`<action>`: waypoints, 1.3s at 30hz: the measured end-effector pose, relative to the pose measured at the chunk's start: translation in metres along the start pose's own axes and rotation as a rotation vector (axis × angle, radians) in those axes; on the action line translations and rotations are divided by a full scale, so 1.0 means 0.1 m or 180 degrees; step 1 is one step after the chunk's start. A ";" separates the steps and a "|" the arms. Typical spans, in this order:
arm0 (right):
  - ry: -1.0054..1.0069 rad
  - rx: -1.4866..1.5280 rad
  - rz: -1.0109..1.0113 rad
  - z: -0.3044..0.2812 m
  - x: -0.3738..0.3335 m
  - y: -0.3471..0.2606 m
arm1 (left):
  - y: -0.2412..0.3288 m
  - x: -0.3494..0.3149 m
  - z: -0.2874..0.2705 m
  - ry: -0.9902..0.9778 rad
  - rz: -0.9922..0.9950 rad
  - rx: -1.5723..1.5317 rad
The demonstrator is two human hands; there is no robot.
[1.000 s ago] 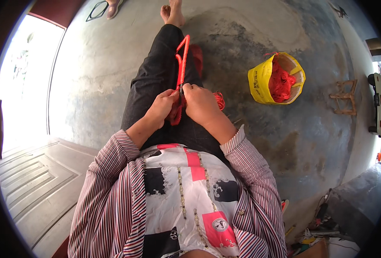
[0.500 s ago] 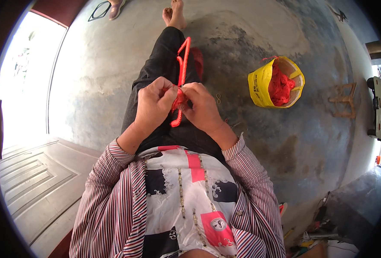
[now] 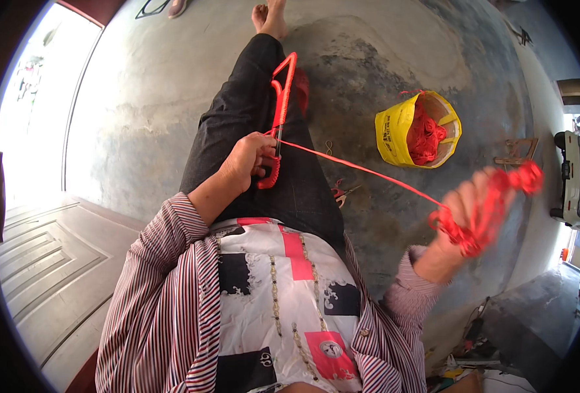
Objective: Wrapping a red plastic frame with red twine using hands and scissors.
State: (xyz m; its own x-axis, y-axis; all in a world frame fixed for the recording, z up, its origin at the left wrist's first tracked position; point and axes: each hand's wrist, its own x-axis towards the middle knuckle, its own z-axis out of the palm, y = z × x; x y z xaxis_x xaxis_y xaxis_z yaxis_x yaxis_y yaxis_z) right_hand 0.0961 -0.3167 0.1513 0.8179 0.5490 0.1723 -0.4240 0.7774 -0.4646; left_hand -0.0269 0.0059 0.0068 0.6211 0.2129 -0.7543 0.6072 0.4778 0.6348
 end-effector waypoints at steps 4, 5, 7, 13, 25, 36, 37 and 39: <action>-0.0043 -0.1201 -0.0656 0.18 -0.48 -0.51 | 0.07 0.00 -0.02 -0.0483 -0.0612 -0.0270; -0.0024 -0.1297 -0.0639 0.21 -0.63 -0.62 | 0.08 -0.01 -0.01 -0.0461 -0.0612 -0.0252; 0.0790 -0.2080 -0.1295 0.24 -0.90 -0.82 | 0.09 -0.02 0.03 -0.0537 -0.0692 -0.0284; 0.2823 -0.4657 -0.2050 -0.55 -1.05 -1.16 | 0.04 -0.12 0.17 -0.0687 -0.0368 -0.0599; 0.0718 -0.0622 0.1564 -0.65 -0.47 1.54 | 0.03 -0.66 0.20 -0.0355 0.3582 0.2585; 0.0114 -0.1318 0.1592 -0.65 0.45 1.64 | 0.37 -0.47 -0.32 -0.0083 0.2877 0.0986; 0.0019 -0.2391 0.1500 -0.67 0.48 1.70 | 0.36 -0.41 -0.35 0.0627 0.3403 0.3099; -0.0444 -0.4134 0.1310 -0.68 0.49 1.83 | 0.27 -0.32 -0.33 0.0318 0.2919 0.4217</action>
State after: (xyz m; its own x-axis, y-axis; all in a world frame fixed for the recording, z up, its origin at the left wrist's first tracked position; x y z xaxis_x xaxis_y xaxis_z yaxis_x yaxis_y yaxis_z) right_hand 0.0856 -0.1686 0.0157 0.6443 0.7544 -0.1257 0.1050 -0.2501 -0.9625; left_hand -0.0468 0.0403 0.0430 0.9967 0.0748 -0.0322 0.0807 -0.8584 0.5066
